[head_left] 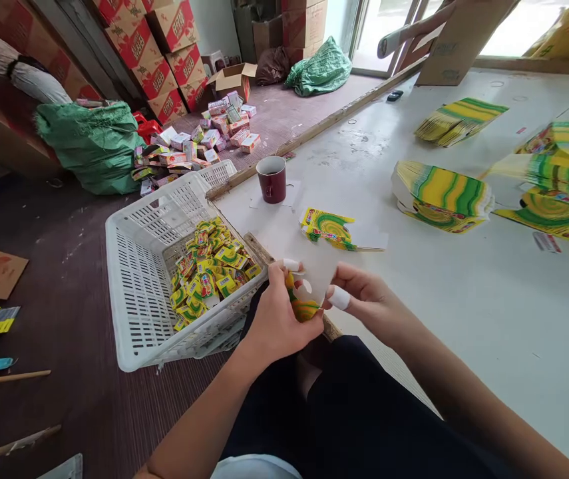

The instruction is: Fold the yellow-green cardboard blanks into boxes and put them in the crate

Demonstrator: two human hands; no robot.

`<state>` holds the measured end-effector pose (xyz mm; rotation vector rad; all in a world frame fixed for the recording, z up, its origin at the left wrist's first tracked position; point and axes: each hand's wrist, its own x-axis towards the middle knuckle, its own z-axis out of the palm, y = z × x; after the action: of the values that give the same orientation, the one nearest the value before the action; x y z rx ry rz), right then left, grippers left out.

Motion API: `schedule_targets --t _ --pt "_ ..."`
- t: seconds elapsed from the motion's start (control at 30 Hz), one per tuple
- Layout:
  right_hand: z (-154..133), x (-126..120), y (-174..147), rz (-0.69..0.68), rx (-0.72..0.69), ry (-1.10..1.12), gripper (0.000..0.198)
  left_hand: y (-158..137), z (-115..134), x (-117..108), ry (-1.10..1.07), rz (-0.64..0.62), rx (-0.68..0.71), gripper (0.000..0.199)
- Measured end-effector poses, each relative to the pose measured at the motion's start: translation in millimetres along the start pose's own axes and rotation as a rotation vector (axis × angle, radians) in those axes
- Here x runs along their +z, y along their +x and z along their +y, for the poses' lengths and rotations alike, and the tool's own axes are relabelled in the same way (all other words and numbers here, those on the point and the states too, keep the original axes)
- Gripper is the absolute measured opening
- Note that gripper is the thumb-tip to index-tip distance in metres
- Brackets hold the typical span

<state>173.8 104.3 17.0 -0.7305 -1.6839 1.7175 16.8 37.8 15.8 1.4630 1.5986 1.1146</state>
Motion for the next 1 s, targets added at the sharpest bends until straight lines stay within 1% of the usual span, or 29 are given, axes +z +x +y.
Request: schedule_targets --t 0.07,0.13,0.17,0.2,0.23,0.27,0.33,0.4,0.47,0.53,0.6,0.63,0.7,0.77,0.8,0.87,0.9,0.93,1.0 --pt "-3 7 -1 0.120 -0.116 -0.251 0.024 0 1 2 0.049 0.007 -0.002 0.052" --pt "-5 12 -3 0.219 -0.217 -0.422 0.017 0 2 3 0.092 0.027 -0.006 0.050" --pt "-5 13 -3 0.248 -0.241 -0.449 0.012 0 2 3 0.123 0.039 -0.004 0.049" --pt "-4 13 -3 0.253 -0.236 -0.435 0.006 0 3 4 0.159 0.046 0.005 0.049" --pt "-2 13 -2 0.239 -0.206 -0.384 0.002 0 3 5 0.197 0.045 0.021 0.049" --pt "0 12 -1 0.214 -0.158 -0.302 0.003 0 3 7 0.238 0.033 0.044 0.049" --pt "7 11 1 0.160 -0.034 -0.111 0.006 0 4 10 0.314 -0.013 0.081 0.050" --pt "16 10 4 0.128 0.052 -0.012 0.014 1 4 11 0.368 -0.088 0.075 0.051" --pt "24 10 4 0.149 0.014 -0.075 0.024 3 4 9 0.381 -0.165 0.017 0.053" --pt "28 12 2 0.170 -0.091 -0.226 0.034 7 3 6 0.342 -0.218 -0.045 0.057" --pt "28 16 -1 0.136 -0.197 -0.384 0.046 11 -1 2 0.286 -0.231 -0.070 0.061" --pt "27 18 -2 0.102 -0.242 -0.449 0.048 12 -3 1 0.264 -0.220 -0.063 0.063" --pt "24 20 -3 0.044 -0.320 -0.520 0.047 13 -9 1 0.246 -0.174 -0.026 0.069" --pt "23 19 -1 0.066 -0.330 -0.520 0.042 11 -13 1 0.277 -0.071 0.013 0.075" --pt "23 17 0 0.115 -0.316 -0.511 0.039 10 -15 0 0.312 -0.008 0.026 0.075" --pt "25 12 1 0.245 -0.305 -0.516 0.038 7 -16 -3 0.385 0.078 0.036 0.068" --pt "27 10 2 0.289 -0.334 -0.540 0.040 5 -16 -6 0.406 0.093 0.039 0.062" --pt "29 8 2 0.303 -0.382 -0.580 0.042 4 -15 -10 0.412 0.087 0.043 0.056" --pt "33 6 3 0.260 -0.479 -0.692 0.045 2 -13 -18 0.399 0.065 0.060 0.048"
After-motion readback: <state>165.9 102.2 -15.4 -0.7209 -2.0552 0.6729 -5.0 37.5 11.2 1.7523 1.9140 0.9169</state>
